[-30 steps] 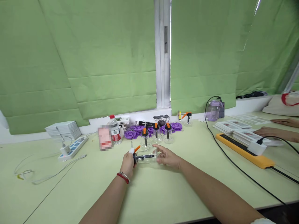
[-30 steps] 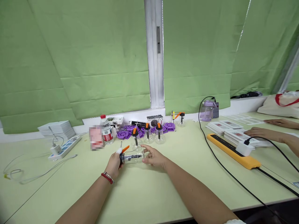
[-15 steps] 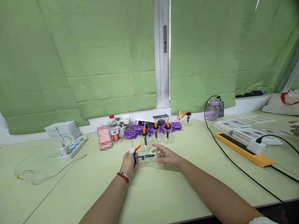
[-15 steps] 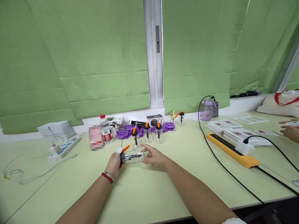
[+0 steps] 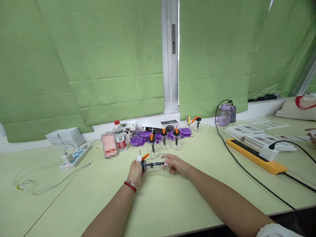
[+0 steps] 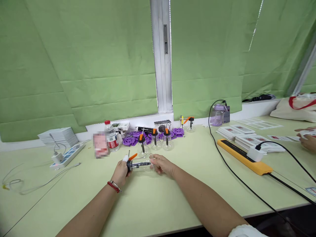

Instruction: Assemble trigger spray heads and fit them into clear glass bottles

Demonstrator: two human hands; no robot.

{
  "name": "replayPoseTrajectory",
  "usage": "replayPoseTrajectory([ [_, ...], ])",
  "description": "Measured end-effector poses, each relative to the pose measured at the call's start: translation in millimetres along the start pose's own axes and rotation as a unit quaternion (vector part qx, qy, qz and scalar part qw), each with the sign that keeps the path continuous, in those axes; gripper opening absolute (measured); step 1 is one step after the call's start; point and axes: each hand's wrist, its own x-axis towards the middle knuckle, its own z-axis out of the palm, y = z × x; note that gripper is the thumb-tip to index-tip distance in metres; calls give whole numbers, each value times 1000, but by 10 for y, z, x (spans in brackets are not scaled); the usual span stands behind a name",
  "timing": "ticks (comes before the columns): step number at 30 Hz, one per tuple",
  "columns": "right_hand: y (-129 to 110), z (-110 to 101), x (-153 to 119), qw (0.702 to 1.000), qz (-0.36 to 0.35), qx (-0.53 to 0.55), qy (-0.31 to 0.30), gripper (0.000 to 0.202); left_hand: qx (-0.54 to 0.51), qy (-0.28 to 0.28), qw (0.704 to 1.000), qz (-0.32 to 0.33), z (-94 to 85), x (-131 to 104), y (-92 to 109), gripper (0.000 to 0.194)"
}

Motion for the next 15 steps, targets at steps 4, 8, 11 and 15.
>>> replayPoseTrajectory([
  [4,-18,7,-9,1000,2,15,-8,42,-3,-9,1000,10,15,-9,4,41],
  [8,-7,7,-4,1000,14,22,-11,42,-5,-15,1000,7,12,4,-9,40],
  [11,0,4,4,999,18,25,-14,42,-6,-19,1000,8,5,15,-18,39],
  [15,3,-2,11,999,35,35,-16,40,-4,-19,1000,13,4,14,-13,38],
])
